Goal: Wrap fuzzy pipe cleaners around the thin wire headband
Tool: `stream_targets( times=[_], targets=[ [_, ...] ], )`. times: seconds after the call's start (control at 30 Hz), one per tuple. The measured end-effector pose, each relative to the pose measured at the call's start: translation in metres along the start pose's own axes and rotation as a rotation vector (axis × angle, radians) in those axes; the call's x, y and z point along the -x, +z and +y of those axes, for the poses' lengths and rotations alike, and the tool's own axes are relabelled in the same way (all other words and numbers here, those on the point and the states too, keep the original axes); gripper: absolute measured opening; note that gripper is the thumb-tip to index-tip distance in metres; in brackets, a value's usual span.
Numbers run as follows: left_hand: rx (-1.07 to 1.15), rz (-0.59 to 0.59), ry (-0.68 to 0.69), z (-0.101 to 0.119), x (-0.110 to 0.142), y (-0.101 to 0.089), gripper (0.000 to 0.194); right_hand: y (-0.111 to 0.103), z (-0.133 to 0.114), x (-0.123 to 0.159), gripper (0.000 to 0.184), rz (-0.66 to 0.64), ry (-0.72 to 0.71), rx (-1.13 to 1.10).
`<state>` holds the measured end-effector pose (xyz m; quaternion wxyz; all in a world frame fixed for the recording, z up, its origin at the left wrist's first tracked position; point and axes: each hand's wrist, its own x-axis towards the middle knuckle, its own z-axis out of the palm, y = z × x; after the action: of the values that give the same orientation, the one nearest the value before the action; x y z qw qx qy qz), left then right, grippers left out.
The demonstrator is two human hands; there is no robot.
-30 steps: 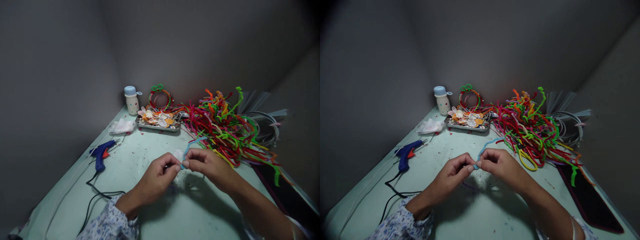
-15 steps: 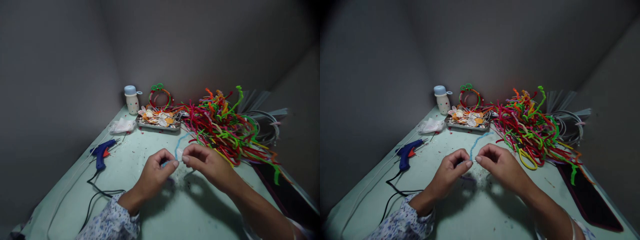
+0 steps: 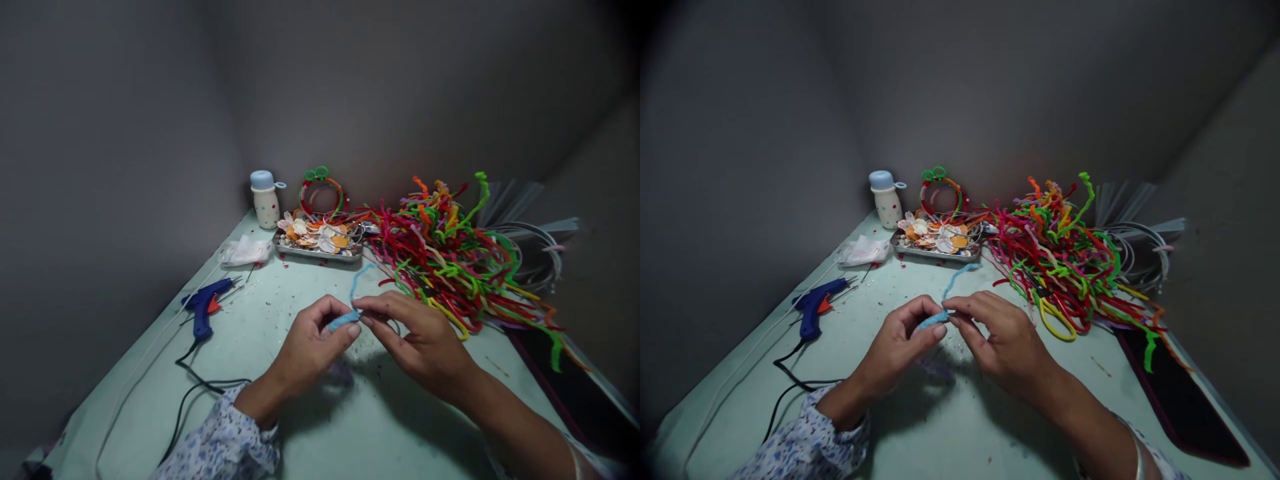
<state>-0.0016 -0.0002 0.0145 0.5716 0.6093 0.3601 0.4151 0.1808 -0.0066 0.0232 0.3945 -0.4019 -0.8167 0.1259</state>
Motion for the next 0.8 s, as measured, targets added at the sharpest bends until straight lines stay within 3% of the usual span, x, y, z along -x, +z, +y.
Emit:
stream_targets(
  times=[0.27,0.5,0.8],
  targets=[
    [-0.077,0.025,-0.046,-0.0055,0.0014,-0.0032,0.017,0.0022,-0.0013,-0.0002,0.022,-0.024,0.021,0.017],
    [-0.209,0.069,0.037,-0.0061,0.0018,-0.0018,0.013,0.0018,-0.003,-0.0007,0.019,-0.052,0.096,0.011],
    [-0.41,0.094,0.104,-0.0059,0.0004,-0.0016,0.012,0.001,-0.0056,-0.0044,0.018,-0.176,0.428,-0.206]
  ],
)
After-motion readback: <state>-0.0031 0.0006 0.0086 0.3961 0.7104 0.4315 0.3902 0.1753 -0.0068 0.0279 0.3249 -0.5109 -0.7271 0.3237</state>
